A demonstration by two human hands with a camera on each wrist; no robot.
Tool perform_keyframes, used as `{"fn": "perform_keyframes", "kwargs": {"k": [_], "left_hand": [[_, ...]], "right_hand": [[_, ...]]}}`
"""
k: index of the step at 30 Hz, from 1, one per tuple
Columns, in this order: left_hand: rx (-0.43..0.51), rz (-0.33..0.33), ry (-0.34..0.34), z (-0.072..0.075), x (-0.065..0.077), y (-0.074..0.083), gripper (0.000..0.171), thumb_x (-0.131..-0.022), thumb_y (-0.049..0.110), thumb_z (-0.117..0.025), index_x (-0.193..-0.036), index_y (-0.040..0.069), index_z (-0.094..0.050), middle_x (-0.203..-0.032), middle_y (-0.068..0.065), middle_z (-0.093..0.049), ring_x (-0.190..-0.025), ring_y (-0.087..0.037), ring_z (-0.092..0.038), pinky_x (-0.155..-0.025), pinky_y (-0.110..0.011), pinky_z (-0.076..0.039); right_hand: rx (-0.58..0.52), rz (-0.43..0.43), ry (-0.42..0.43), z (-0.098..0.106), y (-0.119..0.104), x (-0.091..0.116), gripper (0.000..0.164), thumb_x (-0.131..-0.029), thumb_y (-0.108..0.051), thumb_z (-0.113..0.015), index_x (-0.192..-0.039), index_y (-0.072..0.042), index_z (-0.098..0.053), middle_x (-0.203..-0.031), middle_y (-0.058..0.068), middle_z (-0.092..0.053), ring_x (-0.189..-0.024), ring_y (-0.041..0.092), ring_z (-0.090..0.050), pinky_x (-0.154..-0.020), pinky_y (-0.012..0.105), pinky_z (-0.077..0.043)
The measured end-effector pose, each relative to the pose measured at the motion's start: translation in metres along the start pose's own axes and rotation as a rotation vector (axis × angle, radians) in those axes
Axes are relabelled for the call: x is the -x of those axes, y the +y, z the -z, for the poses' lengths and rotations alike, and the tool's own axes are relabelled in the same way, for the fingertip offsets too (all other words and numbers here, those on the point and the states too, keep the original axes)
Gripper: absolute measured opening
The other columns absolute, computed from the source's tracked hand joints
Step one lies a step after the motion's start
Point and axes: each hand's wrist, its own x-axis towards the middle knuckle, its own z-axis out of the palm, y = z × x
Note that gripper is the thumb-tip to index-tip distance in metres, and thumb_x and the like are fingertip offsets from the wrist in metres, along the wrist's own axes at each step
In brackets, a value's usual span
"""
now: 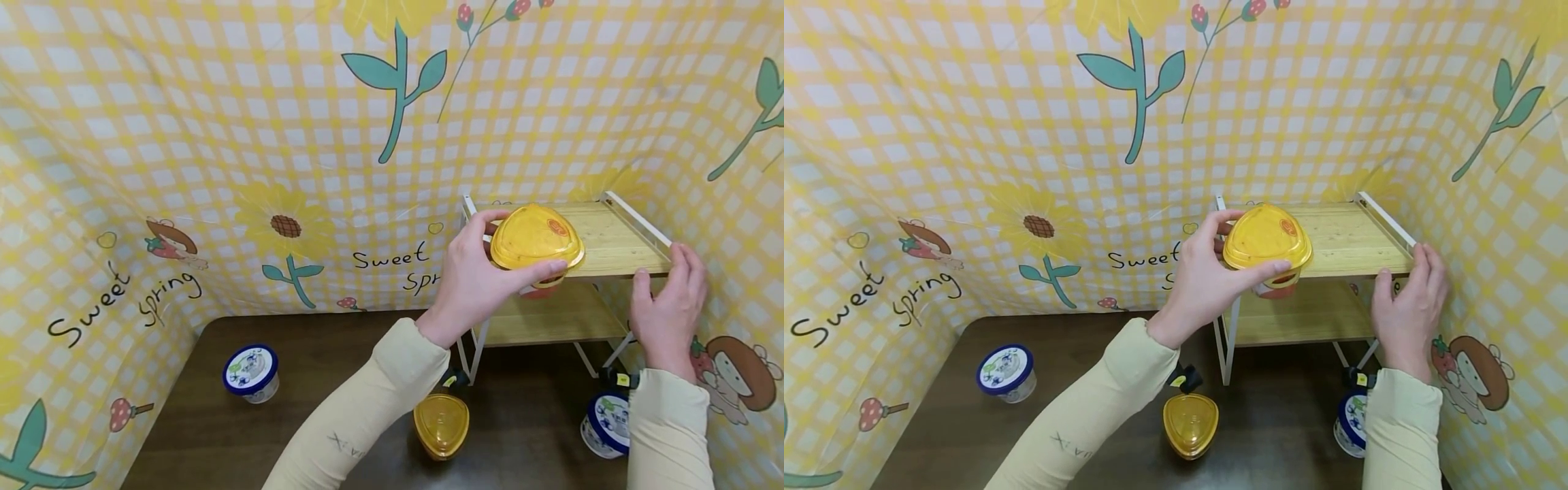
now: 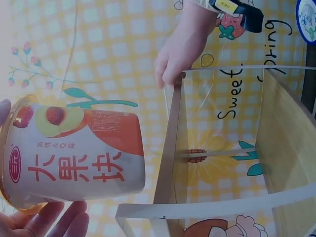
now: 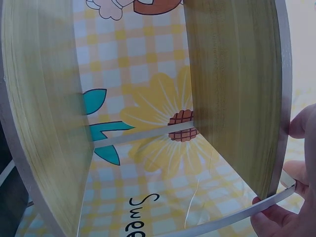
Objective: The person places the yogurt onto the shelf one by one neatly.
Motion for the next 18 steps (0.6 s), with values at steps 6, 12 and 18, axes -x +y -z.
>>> {"fn": "perform_keyframes", "kwargs": {"k": [6,12,18], "left_hand": [[-0.055,0.054,0.014,-0.002,-0.009,0.003,0.081,-0.07,0.057,-0.09,-0.133,0.02,-0.055,-0.107,0.009,-0.056,-0.086,-0.007,-0.058,-0.066,-0.022,-0.052],[-0.088,0.093,0.015,-0.004,-0.017,0.005,0.08,-0.07,0.061,-0.088,-0.132,0.023,-0.054,-0.107,0.012,-0.057,-0.091,-0.005,-0.057,-0.069,-0.022,-0.052],[-0.117,0.1,0.029,-0.006,-0.022,0.004,0.081,-0.069,0.062,-0.088,-0.131,0.023,-0.054,-0.109,0.012,-0.055,-0.096,-0.005,-0.054,-0.072,-0.022,-0.051]], "right_hand": [[0.001,0.014,0.017,0.0,0.001,0.0,0.062,-0.101,-0.025,-0.05,-0.157,-0.005,-0.035,-0.159,0.011,-0.029,-0.146,0.027,-0.023,-0.12,0.041,-0.016],[0.004,0.009,0.01,0.0,-0.001,0.0,0.062,-0.101,-0.026,-0.05,-0.158,-0.004,-0.035,-0.16,0.01,-0.029,-0.146,0.026,-0.023,-0.12,0.041,-0.015],[0.003,0.006,0.01,0.0,-0.001,0.0,0.062,-0.101,-0.025,-0.05,-0.157,-0.005,-0.035,-0.16,0.009,-0.029,-0.146,0.026,-0.023,-0.12,0.041,-0.016]]}}
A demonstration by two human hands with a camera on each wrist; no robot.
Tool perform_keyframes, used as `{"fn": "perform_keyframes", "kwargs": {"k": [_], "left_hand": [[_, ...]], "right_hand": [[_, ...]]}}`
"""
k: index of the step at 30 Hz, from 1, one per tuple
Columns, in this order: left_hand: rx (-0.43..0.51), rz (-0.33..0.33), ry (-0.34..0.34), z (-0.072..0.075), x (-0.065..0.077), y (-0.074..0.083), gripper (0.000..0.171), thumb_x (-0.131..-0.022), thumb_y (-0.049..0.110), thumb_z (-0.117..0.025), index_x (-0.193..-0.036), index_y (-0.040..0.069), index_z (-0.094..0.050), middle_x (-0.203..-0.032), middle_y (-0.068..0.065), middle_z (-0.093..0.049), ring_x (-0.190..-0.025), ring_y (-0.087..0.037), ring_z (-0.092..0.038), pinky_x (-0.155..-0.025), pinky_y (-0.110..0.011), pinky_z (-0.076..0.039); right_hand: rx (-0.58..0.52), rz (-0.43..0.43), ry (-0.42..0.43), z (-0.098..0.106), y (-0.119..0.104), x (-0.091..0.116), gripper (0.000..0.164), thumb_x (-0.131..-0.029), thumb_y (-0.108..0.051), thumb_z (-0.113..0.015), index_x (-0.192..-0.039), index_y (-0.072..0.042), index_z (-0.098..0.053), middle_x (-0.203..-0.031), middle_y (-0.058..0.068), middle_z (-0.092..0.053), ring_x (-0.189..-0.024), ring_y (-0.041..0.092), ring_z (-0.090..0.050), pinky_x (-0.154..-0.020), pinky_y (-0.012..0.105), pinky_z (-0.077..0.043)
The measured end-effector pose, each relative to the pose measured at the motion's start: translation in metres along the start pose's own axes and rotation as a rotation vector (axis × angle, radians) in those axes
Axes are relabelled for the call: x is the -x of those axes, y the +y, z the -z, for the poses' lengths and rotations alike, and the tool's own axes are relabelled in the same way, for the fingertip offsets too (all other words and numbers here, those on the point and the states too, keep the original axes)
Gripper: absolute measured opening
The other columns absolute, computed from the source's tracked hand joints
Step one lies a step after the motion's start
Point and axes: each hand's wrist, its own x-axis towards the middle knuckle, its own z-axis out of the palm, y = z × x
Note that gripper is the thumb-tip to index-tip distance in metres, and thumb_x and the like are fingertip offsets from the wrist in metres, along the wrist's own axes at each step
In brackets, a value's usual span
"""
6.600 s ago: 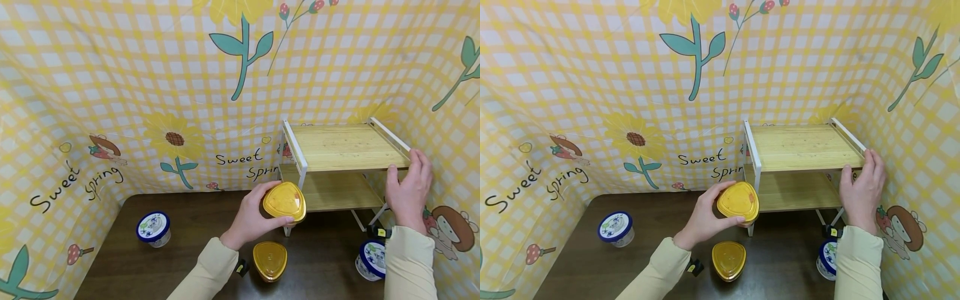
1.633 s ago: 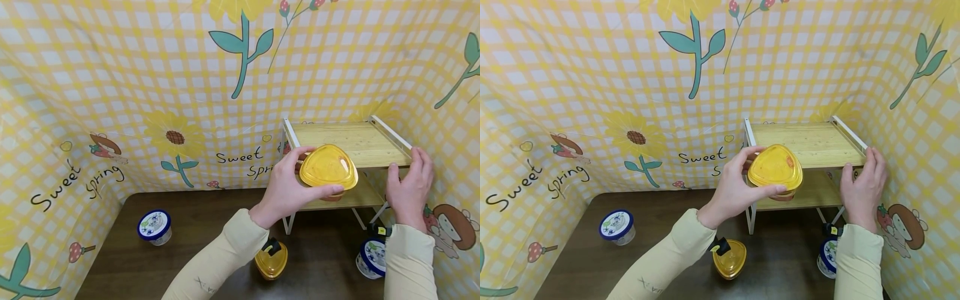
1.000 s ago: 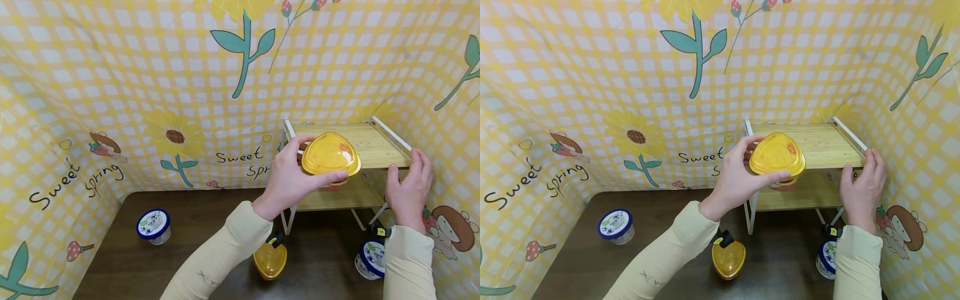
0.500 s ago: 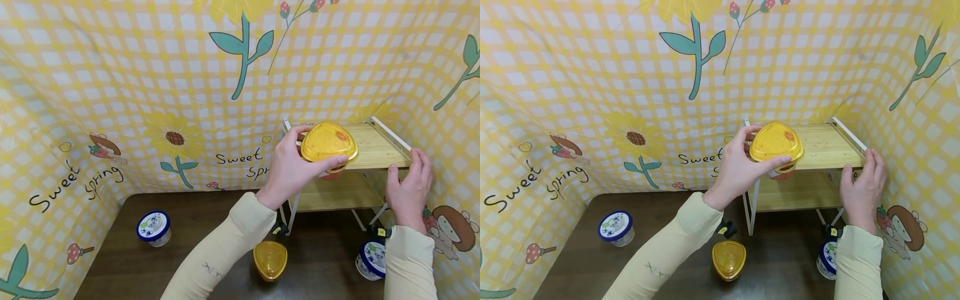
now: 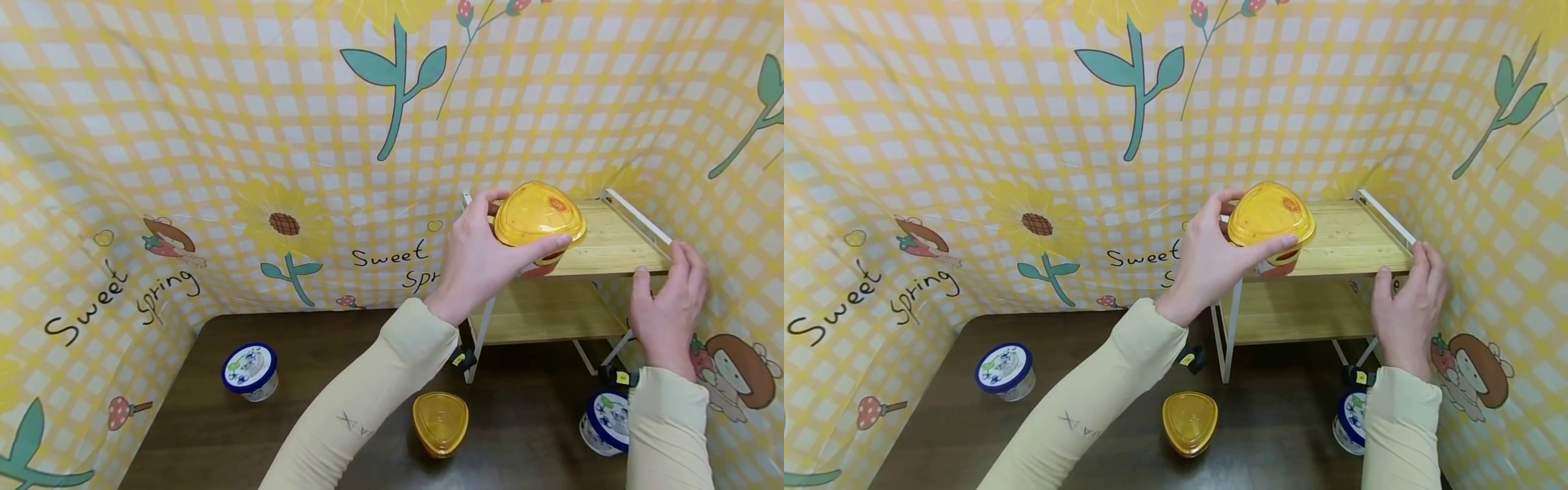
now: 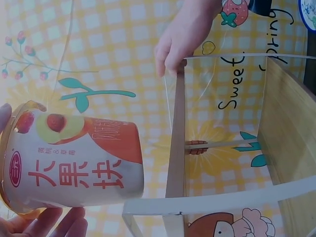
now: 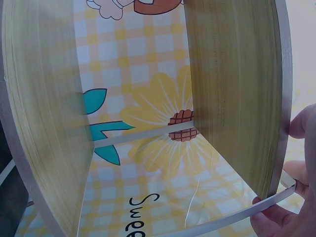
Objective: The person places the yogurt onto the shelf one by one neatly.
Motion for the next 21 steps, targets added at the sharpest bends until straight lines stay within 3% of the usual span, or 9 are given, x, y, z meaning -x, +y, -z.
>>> {"fn": "perform_keyframes", "kwargs": {"k": [9,21], "left_hand": [[-0.002,0.037,0.019,-0.004,-0.004,-0.005,0.081,-0.068,0.063,-0.088,-0.132,0.024,-0.055,-0.109,0.013,-0.056,-0.097,-0.006,-0.054,-0.076,-0.024,-0.049],[-0.076,0.06,0.044,-0.011,-0.011,-0.008,0.085,-0.067,0.068,-0.085,-0.133,0.024,-0.054,-0.11,0.013,-0.056,-0.098,-0.005,-0.054,-0.076,-0.024,-0.048]], "right_hand": [[0.001,-0.004,-0.004,-0.001,0.002,-0.001,0.062,-0.101,-0.026,-0.05,-0.158,-0.005,-0.035,-0.16,0.008,-0.028,-0.146,0.025,-0.022,-0.12,0.04,-0.015],[-0.004,0.0,-0.004,-0.001,0.002,-0.001,0.062,-0.101,-0.025,-0.05,-0.158,-0.006,-0.035,-0.16,0.007,-0.029,-0.146,0.024,-0.022,-0.12,0.039,-0.015]]}}
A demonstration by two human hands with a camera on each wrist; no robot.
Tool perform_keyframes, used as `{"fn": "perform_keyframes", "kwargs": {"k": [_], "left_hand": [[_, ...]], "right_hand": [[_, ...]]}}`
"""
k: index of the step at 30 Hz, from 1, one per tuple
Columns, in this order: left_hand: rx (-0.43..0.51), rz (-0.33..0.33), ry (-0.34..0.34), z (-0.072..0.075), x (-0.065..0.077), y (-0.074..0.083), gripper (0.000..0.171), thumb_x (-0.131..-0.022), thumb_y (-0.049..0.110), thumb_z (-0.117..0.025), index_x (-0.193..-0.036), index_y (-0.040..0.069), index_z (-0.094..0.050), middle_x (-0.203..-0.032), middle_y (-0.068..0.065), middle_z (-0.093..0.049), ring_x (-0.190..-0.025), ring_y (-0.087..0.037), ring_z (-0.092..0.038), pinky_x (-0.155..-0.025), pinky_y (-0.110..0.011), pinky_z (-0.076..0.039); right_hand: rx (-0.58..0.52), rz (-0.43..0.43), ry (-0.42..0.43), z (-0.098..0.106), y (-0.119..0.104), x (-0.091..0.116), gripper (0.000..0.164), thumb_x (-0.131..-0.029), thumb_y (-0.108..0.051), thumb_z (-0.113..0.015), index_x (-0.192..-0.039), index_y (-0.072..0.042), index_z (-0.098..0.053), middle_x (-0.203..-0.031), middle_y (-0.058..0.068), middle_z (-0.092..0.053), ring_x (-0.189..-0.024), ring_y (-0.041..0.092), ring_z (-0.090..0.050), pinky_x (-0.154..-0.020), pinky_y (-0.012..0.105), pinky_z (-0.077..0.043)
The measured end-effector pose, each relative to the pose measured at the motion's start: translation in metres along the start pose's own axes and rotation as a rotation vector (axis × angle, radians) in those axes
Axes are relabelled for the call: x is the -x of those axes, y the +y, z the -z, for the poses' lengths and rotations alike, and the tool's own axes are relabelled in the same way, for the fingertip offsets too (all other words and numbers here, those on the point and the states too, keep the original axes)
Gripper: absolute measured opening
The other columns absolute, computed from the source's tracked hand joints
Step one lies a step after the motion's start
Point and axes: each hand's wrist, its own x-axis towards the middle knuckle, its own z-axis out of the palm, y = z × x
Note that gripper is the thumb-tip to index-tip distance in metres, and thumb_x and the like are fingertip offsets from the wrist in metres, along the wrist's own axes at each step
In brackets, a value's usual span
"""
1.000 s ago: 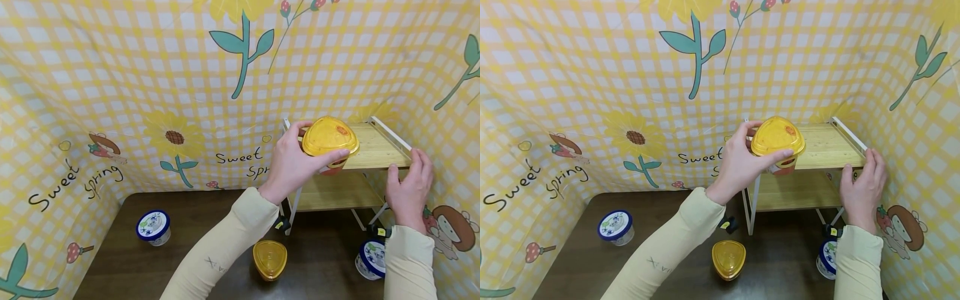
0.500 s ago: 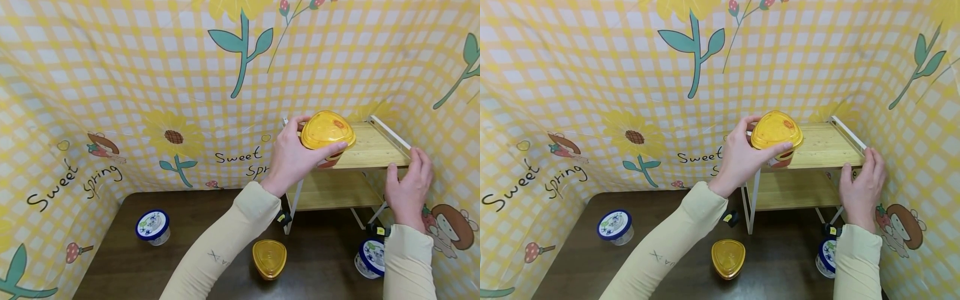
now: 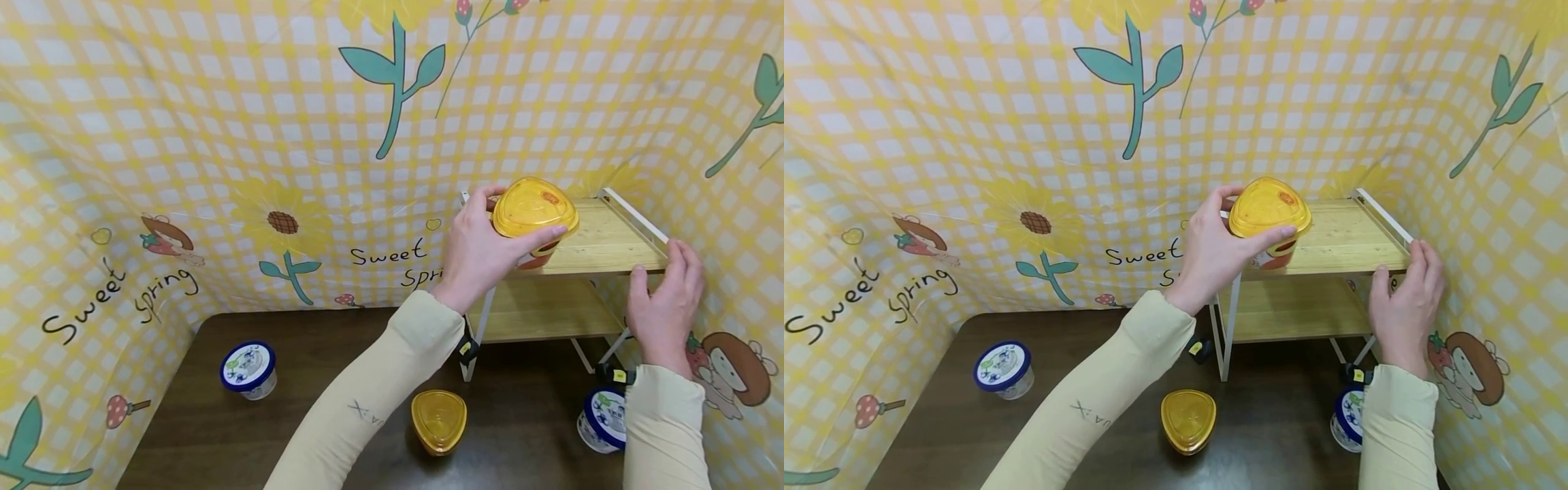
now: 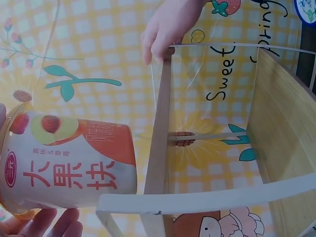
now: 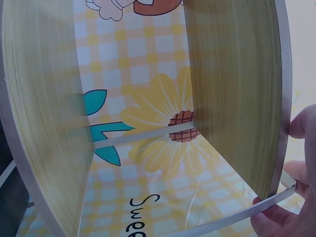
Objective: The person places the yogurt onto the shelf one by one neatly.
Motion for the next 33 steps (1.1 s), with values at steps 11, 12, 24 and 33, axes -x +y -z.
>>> {"fn": "perform_keyframes", "kwargs": {"k": [11,12,24,33], "left_hand": [[-0.11,-0.006,0.017,-0.005,-0.006,0.004,0.089,-0.067,0.074,-0.081,-0.133,0.021,-0.053,-0.111,0.013,-0.055,-0.099,-0.005,-0.055,-0.077,-0.023,-0.047],[-0.117,0.0,0.012,-0.006,-0.007,0.004,0.089,-0.067,0.075,-0.08,-0.134,0.021,-0.053,-0.111,0.014,-0.055,-0.1,-0.006,-0.055,-0.078,-0.024,-0.047],[-0.151,0.024,-0.003,-0.015,-0.01,0.0,0.089,-0.073,0.076,-0.075,-0.14,0.022,-0.052,-0.12,0.015,-0.055,-0.105,-0.008,-0.055,-0.084,-0.029,-0.045],[-0.173,0.001,0.027,-0.027,-0.011,0.001,0.089,-0.078,0.075,-0.072,-0.142,0.017,-0.052,-0.127,0.009,-0.056,-0.112,-0.01,-0.056,-0.09,-0.028,-0.049]], "right_hand": [[0.002,-0.008,-0.005,-0.001,-0.002,0.001,0.062,-0.101,-0.026,-0.05,-0.158,-0.006,-0.034,-0.16,0.007,-0.028,-0.146,0.025,-0.022,-0.12,0.04,-0.015],[0.003,-0.008,-0.004,-0.001,-0.002,0.0,0.062,-0.101,-0.026,-0.05,-0.158,-0.007,-0.034,-0.16,0.007,-0.028,-0.146,0.025,-0.022,-0.12,0.04,-0.016],[0.01,-0.005,0.001,0.0,-0.001,0.002,0.062,-0.101,-0.026,-0.05,-0.158,-0.007,-0.034,-0.16,0.008,-0.028,-0.147,0.025,-0.022,-0.12,0.041,-0.016],[0.007,0.001,0.007,0.0,-0.001,0.0,0.062,-0.101,-0.027,-0.05,-0.158,-0.005,-0.035,-0.159,0.009,-0.029,-0.146,0.027,-0.023,-0.12,0.041,-0.016]]}}
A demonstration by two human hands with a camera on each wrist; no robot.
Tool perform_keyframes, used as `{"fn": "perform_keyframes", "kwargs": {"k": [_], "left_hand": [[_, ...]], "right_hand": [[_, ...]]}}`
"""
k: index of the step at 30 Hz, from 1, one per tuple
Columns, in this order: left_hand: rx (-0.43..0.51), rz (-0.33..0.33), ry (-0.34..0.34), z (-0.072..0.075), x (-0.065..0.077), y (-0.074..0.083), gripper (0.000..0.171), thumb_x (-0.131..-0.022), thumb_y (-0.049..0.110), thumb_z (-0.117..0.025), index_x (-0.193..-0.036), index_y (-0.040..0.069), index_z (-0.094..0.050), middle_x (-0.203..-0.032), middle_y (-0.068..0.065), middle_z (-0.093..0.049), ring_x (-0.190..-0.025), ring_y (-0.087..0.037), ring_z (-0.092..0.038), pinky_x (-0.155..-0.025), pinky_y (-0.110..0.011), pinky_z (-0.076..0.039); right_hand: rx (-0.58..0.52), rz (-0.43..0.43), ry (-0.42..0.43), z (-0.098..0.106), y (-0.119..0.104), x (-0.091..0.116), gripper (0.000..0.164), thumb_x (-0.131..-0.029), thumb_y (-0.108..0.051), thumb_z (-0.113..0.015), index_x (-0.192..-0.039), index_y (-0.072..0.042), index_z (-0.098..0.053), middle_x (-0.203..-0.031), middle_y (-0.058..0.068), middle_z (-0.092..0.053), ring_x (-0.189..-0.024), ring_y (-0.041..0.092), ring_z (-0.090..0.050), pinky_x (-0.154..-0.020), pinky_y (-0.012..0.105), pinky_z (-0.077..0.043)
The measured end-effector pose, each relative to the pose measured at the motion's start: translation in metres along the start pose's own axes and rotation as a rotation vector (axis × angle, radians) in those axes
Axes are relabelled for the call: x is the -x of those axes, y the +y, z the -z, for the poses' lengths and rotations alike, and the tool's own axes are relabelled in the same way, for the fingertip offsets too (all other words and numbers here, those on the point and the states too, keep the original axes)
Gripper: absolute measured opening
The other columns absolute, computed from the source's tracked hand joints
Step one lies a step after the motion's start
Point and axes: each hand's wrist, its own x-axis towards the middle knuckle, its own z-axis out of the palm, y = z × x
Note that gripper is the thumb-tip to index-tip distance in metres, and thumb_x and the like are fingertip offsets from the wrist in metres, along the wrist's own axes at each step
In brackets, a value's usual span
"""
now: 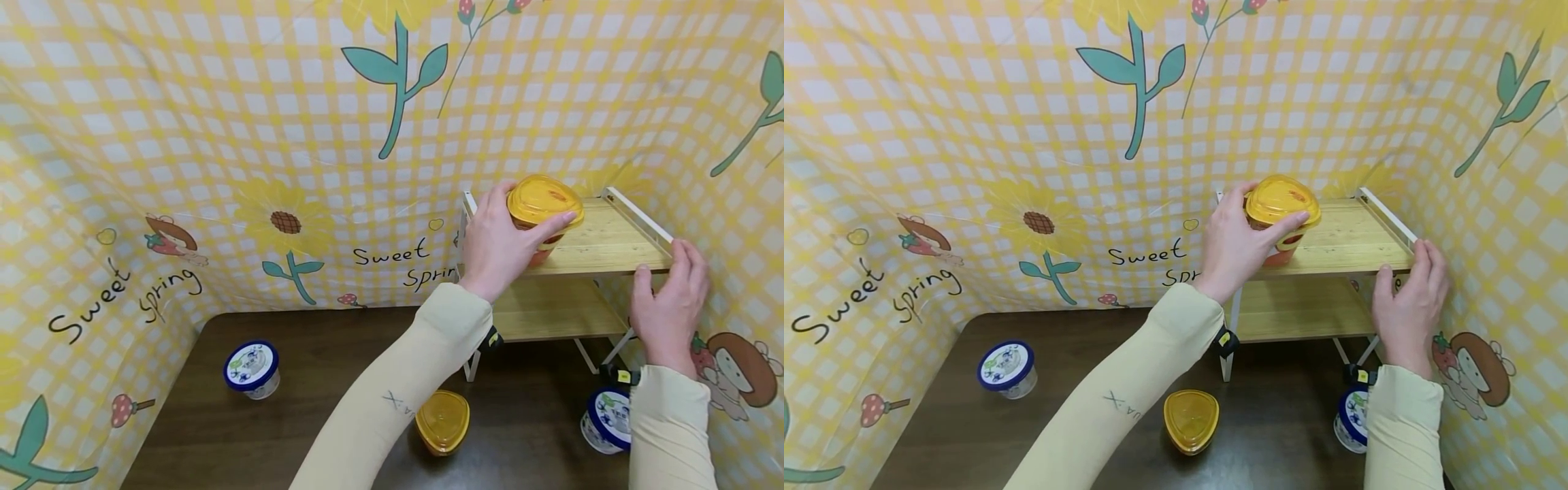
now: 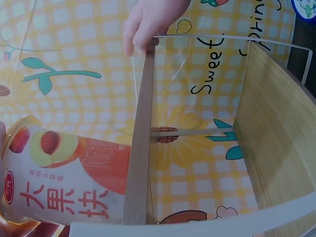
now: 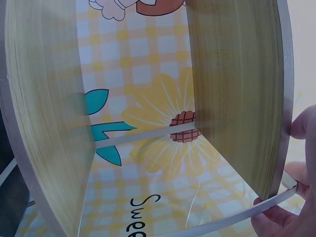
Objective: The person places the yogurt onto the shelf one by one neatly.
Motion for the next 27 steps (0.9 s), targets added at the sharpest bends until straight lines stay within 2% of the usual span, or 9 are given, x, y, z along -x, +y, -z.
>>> {"fn": "perform_keyframes", "kwargs": {"k": [8,16,20,27], "left_hand": [[-0.005,0.047,0.0,-0.008,0.0,0.001,0.092,-0.08,0.077,-0.067,-0.149,0.021,-0.047,-0.134,0.007,-0.055,-0.115,-0.014,-0.059,-0.087,-0.033,-0.052],[-0.139,-0.04,-0.038,-0.016,0.0,-0.001,0.094,-0.088,0.073,-0.061,-0.155,0.011,-0.04,-0.146,-0.002,-0.052,-0.129,-0.019,-0.054,-0.103,-0.035,-0.045],[-0.126,-0.041,-0.041,-0.017,0.001,-0.001,0.099,-0.086,0.075,-0.061,-0.156,0.011,-0.035,-0.146,-0.002,-0.051,-0.129,-0.018,-0.052,-0.104,-0.035,-0.044],[-0.098,-0.008,-0.049,-0.011,0.0,-0.003,0.104,-0.08,0.08,-0.063,-0.157,0.017,-0.031,-0.143,0.003,-0.049,-0.128,-0.015,-0.049,-0.107,-0.032,-0.039]], "right_hand": [[-0.001,-0.01,-0.021,-0.001,0.002,-0.001,0.063,-0.101,-0.025,-0.049,-0.159,-0.006,-0.033,-0.161,0.008,-0.027,-0.146,0.028,-0.022,-0.12,0.043,-0.015],[0.008,-0.006,-0.015,0.0,0.003,0.0,0.063,-0.102,-0.027,-0.05,-0.159,-0.006,-0.034,-0.16,0.008,-0.028,-0.146,0.027,-0.022,-0.12,0.042,-0.016],[0.01,-0.011,-0.014,0.0,0.003,0.001,0.063,-0.102,-0.027,-0.05,-0.159,-0.006,-0.033,-0.16,0.008,-0.028,-0.146,0.026,-0.022,-0.12,0.042,-0.015],[0.006,-0.016,-0.018,0.0,0.003,-0.001,0.062,-0.102,-0.026,-0.049,-0.159,-0.006,-0.033,-0.161,0.008,-0.027,-0.147,0.026,-0.021,-0.12,0.042,-0.015]]}}
